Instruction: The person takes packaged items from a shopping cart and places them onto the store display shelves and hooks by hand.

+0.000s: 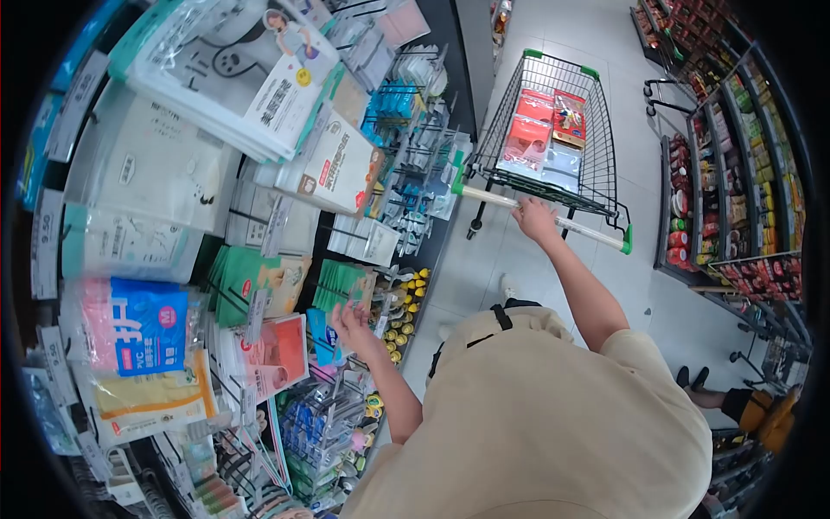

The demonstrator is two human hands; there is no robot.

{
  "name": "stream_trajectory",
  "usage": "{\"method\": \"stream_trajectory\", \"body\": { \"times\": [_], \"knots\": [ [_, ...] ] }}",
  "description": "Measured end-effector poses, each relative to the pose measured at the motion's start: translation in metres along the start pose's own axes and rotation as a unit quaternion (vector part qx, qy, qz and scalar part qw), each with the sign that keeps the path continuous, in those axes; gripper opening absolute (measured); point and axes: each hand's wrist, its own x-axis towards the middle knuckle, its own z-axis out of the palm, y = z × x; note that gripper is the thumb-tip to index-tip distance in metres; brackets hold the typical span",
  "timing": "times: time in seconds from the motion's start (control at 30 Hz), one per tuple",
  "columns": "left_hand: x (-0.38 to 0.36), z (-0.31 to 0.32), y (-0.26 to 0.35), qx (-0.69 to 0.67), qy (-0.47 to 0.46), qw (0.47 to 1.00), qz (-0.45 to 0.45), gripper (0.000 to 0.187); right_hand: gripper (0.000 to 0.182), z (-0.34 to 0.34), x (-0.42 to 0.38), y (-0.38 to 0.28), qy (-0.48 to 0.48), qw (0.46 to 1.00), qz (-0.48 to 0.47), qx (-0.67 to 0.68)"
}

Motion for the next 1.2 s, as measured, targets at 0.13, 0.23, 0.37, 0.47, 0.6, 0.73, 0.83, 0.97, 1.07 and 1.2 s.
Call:
{"method": "stream_trajectory", "body": {
  "times": [0.13,0.23,0.37,0.47,0.6,0.73,0.83,0.97,1.07,1.2],
  "knots": [
    [-0.003,0.047,0.003,0.016,-0.08,0.996,-0.019,0.037,0.043,-0.004,-0.021,-0.003,-0.078,0.997,0.003,0.026],
    [-0.002,0.075,0.001,-0.002,-0.14,0.99,-0.03,0.033,0.043,0.001,-0.042,-0.005,-0.118,0.992,0.005,0.038],
    [-0.004,0.111,-0.006,0.038,-0.224,0.973,-0.048,0.03,0.038,0.002,-0.078,-0.007,-0.153,0.987,-0.044,0.018],
    [-0.004,0.136,-0.019,0.062,-0.278,0.956,-0.065,0.031,0.039,0.006,-0.099,-0.008,-0.18,0.98,-0.081,0.021],
    [-0.014,0.172,-0.04,0.087,-0.316,0.94,-0.096,0.029,0.039,-0.024,-0.117,-0.013,-0.285,0.943,-0.153,0.08],
    [-0.022,0.203,-0.071,0.167,-0.369,0.913,-0.054,0.026,0.036,-0.052,-0.102,-0.007,-0.304,0.882,-0.165,0.32],
    [-0.025,0.215,-0.101,0.236,-0.412,0.88,-0.007,0.028,0.03,-0.034,-0.073,0.019,-0.285,0.826,0.017,0.486],
    [-0.024,0.224,-0.142,0.299,-0.441,0.846,0.007,0.028,0.025,0.061,-0.026,0.094,-0.158,0.904,0.062,0.392],
    [-0.025,0.233,-0.159,0.351,-0.467,0.81,0.043,0.026,0.024,0.13,0.001,0.146,-0.145,0.858,0.196,0.452],
    [-0.023,0.225,-0.187,0.412,-0.484,0.771,0.048,0.026,0.026,0.227,0.026,0.192,-0.124,0.748,0.354,0.548]
  ]
}}
